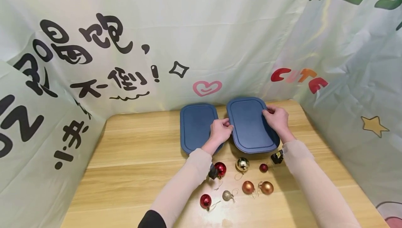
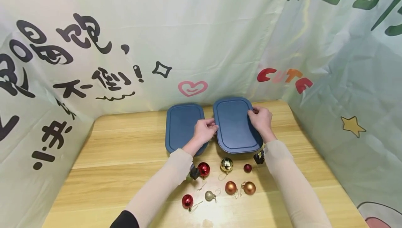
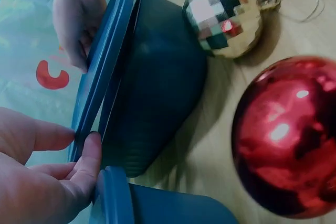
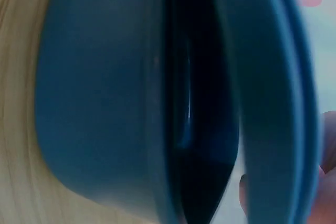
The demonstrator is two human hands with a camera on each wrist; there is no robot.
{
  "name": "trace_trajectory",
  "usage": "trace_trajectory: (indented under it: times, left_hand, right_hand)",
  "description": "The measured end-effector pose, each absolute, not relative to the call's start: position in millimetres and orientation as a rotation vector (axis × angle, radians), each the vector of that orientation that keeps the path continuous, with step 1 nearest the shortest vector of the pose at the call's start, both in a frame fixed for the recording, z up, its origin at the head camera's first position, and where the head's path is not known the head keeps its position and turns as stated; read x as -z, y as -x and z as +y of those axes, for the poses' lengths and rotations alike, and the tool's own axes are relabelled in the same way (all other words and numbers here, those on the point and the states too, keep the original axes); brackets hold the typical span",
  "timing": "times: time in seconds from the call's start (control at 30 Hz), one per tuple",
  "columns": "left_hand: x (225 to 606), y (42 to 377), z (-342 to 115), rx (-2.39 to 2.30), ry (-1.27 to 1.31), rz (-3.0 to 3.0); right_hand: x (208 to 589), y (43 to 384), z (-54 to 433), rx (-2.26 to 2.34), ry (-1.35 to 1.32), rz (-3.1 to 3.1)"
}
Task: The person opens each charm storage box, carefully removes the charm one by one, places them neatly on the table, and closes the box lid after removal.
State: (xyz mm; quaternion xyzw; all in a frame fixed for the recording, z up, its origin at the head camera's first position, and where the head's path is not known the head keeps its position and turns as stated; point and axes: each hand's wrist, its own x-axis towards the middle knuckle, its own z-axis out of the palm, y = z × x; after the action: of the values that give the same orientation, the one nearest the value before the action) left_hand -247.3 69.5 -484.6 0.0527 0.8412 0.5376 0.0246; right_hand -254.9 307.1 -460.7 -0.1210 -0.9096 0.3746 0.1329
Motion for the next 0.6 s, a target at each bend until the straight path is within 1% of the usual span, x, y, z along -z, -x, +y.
trace_trajectory:
  times: [0.3, 0.6]
  left_hand:
    - [481, 250, 79, -1.532, -0.101, 2.63]
    - [479, 250, 85, -1.471, -0.103, 2.653]
  right_hand:
    - [470, 264, 308, -1.063, 0.413, -2.711]
    - [476, 267, 316, -1.028, 0.386, -2.743]
